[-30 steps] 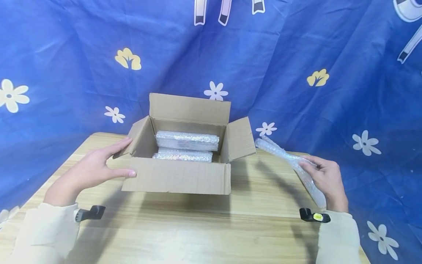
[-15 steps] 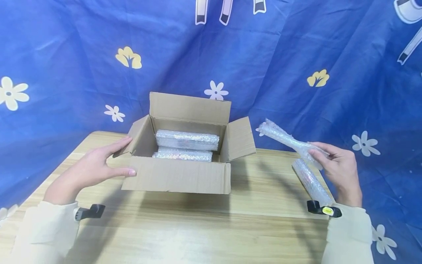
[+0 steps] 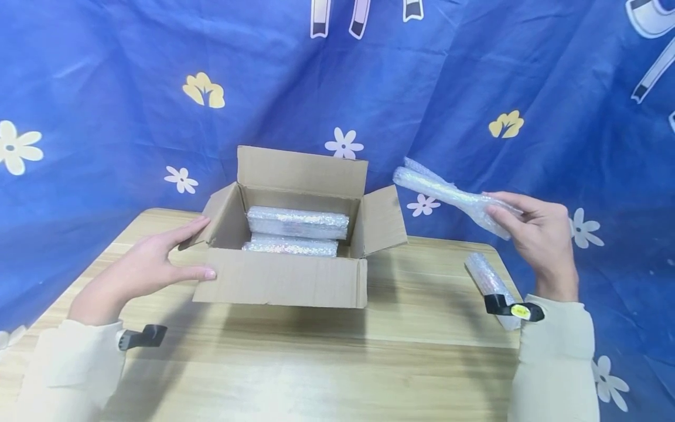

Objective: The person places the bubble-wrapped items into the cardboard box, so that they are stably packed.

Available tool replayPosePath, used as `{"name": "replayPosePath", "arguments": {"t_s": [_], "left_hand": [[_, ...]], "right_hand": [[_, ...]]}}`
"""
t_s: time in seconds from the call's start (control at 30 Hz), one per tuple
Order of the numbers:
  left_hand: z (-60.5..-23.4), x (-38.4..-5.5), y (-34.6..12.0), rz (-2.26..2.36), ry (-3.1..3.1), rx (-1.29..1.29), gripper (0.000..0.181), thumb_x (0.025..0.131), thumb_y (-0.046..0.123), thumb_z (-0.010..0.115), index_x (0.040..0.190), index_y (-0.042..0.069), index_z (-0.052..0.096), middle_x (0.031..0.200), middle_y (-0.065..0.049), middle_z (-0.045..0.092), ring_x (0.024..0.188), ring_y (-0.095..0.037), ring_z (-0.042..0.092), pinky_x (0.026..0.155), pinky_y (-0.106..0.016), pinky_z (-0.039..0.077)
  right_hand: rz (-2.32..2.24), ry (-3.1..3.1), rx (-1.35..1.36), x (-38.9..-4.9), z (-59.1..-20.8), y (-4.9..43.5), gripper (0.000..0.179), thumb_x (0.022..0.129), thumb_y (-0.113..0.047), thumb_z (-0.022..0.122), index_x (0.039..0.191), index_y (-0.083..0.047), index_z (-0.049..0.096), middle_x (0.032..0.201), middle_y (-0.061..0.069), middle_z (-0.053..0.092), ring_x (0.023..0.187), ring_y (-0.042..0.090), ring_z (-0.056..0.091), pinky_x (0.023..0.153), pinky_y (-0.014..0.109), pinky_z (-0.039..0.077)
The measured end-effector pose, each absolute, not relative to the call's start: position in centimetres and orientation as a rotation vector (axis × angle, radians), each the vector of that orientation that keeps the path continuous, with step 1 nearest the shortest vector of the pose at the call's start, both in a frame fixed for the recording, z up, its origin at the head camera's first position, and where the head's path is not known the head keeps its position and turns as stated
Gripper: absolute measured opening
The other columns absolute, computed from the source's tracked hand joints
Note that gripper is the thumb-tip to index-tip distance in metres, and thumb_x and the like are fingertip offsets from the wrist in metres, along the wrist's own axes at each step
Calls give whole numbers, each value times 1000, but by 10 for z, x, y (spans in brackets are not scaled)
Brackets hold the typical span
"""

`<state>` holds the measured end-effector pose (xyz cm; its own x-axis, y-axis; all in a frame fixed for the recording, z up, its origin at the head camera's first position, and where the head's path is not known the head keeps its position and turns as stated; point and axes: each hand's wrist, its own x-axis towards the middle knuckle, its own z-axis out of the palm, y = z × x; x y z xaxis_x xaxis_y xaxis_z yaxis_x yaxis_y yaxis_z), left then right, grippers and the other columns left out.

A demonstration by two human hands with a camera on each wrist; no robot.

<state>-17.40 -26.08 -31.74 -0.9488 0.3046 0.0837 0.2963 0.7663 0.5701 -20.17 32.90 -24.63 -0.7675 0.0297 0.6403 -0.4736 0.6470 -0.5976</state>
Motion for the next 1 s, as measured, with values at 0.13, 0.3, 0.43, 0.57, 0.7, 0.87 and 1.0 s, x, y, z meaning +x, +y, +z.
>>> {"name": "replayPosePath", "arguments": {"t_s": [0.13, 0.3, 0.43, 0.57, 0.7, 0.87, 1.0], "left_hand": [[-317, -175, -261, 951, 2940, 497, 111, 76, 60, 80, 160, 12, 25, 163, -15, 22, 144, -44, 25, 109, -65, 26], [-317, -175, -261, 951, 2940, 493, 110, 76, 60, 80, 160, 13, 26, 162, -14, 23, 144, -44, 26, 109, -65, 27], [-317, -174, -261, 945, 2941, 490, 110, 76, 61, 80, 160, 13, 26, 162, -14, 23, 144, -43, 26, 109, -65, 27], [-317, -174, -261, 947, 2943, 490, 110, 76, 60, 80, 160, 12, 26, 162, -14, 22, 144, -43, 25, 109, -65, 27], [-318, -174, -261, 956, 2943, 493, 110, 76, 59, 81, 160, 12, 26, 162, -15, 23, 144, -44, 26, 109, -65, 27], [-318, -174, -261, 960, 2945, 500, 110, 76, 58, 81, 160, 12, 26, 162, -15, 23, 143, -44, 26, 109, -65, 27], [-318, -175, -261, 956, 2942, 500, 110, 76, 59, 81, 159, 12, 26, 162, -15, 22, 144, -44, 26, 109, -65, 27]], "right_hand": [[1082, -2203, 441, -209, -234, 313, 20, 87, 0, 77, 107, 5, 76, 85, -11, 73, 66, 12, 58, 52, 14, 44], [1135, -2192, 531, -218, -222, 292, 21, 87, 0, 76, 107, 5, 76, 89, -3, 75, 69, 14, 62, 59, 16, 51], [1168, -2211, 603, -225, -213, 275, 20, 87, -1, 77, 107, 4, 76, 90, 1, 75, 69, 14, 65, 59, 18, 52], [1154, -2240, 685, -232, -206, 258, 21, 87, -1, 77, 108, 2, 77, 90, 0, 75, 71, 13, 67, 60, 17, 53], [1147, -2273, 753, -237, -202, 240, 21, 87, -2, 77, 108, 0, 77, 89, -3, 75, 68, 11, 68, 59, 17, 55], [1198, -2316, 854, -246, -202, 218, 20, 88, -4, 77, 108, -1, 78, 90, 4, 75, 62, 13, 65, 52, 20, 53], [1279, -2368, 923, -255, -203, 203, 20, 89, -4, 76, 109, -3, 78, 93, 6, 75, 65, 14, 65, 54, 21, 53]]}}
